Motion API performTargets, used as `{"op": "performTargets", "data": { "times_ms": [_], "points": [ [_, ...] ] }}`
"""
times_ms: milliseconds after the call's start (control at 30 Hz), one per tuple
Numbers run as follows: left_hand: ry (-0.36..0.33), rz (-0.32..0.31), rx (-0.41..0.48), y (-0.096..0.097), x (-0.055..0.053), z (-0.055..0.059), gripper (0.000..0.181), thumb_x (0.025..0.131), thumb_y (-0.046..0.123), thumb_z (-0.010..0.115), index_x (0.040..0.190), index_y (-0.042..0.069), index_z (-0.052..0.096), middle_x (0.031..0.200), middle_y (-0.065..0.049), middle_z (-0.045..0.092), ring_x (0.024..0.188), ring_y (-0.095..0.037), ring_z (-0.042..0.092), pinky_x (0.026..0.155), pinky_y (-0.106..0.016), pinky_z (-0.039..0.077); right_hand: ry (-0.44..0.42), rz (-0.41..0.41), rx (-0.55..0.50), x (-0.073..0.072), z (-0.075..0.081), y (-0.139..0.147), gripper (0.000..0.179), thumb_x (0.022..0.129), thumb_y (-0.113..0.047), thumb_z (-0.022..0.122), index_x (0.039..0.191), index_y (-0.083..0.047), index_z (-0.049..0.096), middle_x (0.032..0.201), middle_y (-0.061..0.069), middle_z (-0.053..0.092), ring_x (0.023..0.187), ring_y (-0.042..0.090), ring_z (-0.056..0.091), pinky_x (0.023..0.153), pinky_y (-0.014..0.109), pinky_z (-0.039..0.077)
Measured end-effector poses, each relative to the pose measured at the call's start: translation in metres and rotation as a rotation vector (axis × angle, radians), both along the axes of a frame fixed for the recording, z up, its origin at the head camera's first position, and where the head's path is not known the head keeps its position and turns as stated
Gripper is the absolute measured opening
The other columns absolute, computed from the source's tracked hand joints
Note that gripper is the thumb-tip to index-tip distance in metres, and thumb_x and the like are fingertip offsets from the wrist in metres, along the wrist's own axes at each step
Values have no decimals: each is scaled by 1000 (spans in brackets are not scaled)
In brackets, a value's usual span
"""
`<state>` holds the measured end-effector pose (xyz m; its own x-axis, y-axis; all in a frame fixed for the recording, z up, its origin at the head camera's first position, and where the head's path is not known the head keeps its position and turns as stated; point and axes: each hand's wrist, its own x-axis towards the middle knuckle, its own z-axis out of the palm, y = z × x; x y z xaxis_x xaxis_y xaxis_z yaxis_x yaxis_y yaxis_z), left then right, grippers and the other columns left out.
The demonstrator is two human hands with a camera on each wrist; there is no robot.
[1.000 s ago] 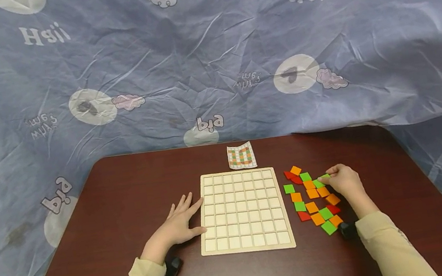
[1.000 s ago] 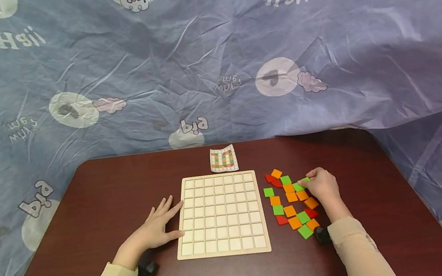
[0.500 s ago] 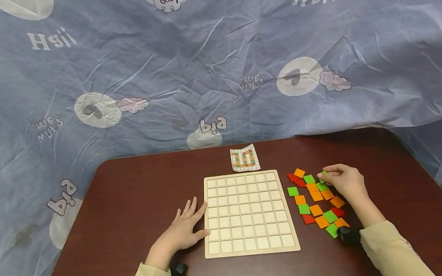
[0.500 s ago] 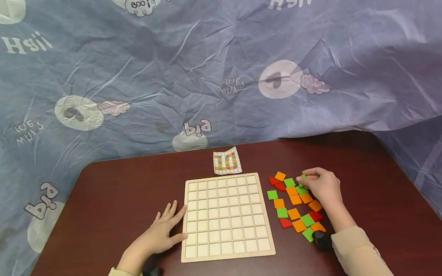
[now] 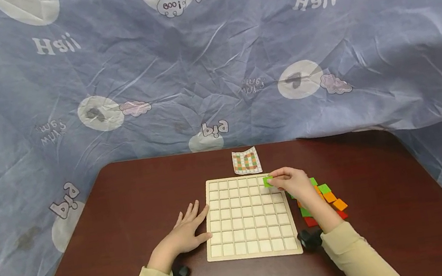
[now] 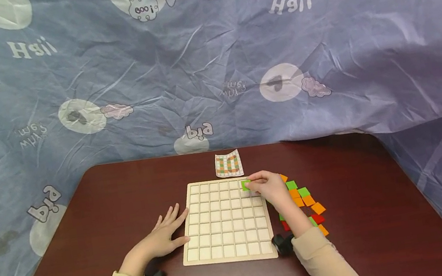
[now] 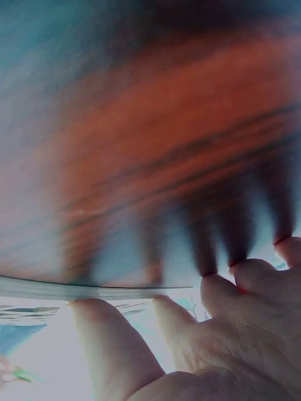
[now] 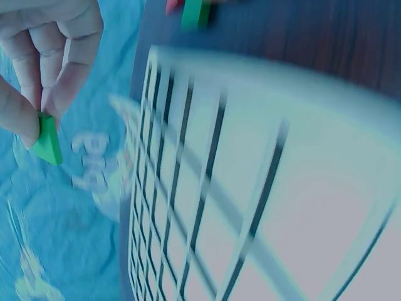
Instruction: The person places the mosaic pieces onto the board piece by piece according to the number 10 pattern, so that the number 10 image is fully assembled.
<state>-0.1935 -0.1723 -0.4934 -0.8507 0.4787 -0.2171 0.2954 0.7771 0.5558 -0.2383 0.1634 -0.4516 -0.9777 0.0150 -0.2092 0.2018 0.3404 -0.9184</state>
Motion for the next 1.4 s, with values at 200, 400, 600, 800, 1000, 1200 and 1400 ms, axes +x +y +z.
{"op": "performTargets", "data": {
  "times_ms": [200, 400, 600, 800, 1000, 1200, 1400],
  "points": [
    [-11, 7, 9, -1, 1, -1, 74, 97, 34, 61, 158, 12, 24, 164, -23, 6, 152, -41, 3, 120, -64, 2, 50, 74, 0, -10, -9, -50, 24, 89, -17, 73, 110, -4, 70, 98, 11, 74, 91, 35, 69, 81, 41, 59],
    [1, 3, 13, 0, 1, -1, 74, 97, 35, 61, 157, 12, 25, 164, -24, 8, 152, -42, 4, 120, -65, 4, 59, 136, 46, -21, -16, -89, 17, 89, -16, 73, 103, -6, 72, 91, 9, 73, 82, 27, 70, 73, 37, 58],
    [-11, 9, 17, 4, 2, -2, 74, 97, 36, 62, 157, 13, 26, 164, -23, 8, 152, -41, 5, 120, -64, 5, 121, 192, 158, -25, -21, -112, 10, 90, -14, 73, 98, -8, 72, 86, 7, 73, 73, 19, 69, 64, 29, 56],
    [-8, 20, 17, 2, 3, -1, 73, 96, 36, 62, 157, 13, 27, 164, -23, 9, 152, -41, 5, 120, -64, 4, 216, 252, 298, -29, -24, -131, 8, 89, -14, 73, 94, -8, 73, 82, 5, 71, 66, 13, 62, 61, 26, 52],
    [-6, 24, 9, 1, 3, 0, 74, 96, 36, 62, 157, 13, 26, 164, -22, 8, 153, -40, 5, 120, -64, 4, 241, 285, 346, -31, -27, -141, 5, 89, -10, 73, 92, -7, 74, 83, 5, 71, 69, 13, 62, 62, 26, 53],
    [-3, 23, 12, 1, 2, 0, 74, 96, 34, 63, 157, 12, 27, 164, -23, 9, 152, -41, 5, 120, -65, 5, 261, 297, 401, -31, -28, -146, 5, 89, -7, 72, 92, -5, 75, 94, 9, 71, 80, 20, 66, 69, 29, 56],
    [-1, 28, 9, 3, 1, 0, 73, 96, 34, 63, 157, 13, 28, 164, -23, 9, 152, -41, 5, 120, -65, 5, 223, 323, 487, -27, -28, -145, 17, 92, -9, 69, 107, -3, 75, 108, 11, 64, 99, 28, 64, 84, 38, 57]
  ]
}}
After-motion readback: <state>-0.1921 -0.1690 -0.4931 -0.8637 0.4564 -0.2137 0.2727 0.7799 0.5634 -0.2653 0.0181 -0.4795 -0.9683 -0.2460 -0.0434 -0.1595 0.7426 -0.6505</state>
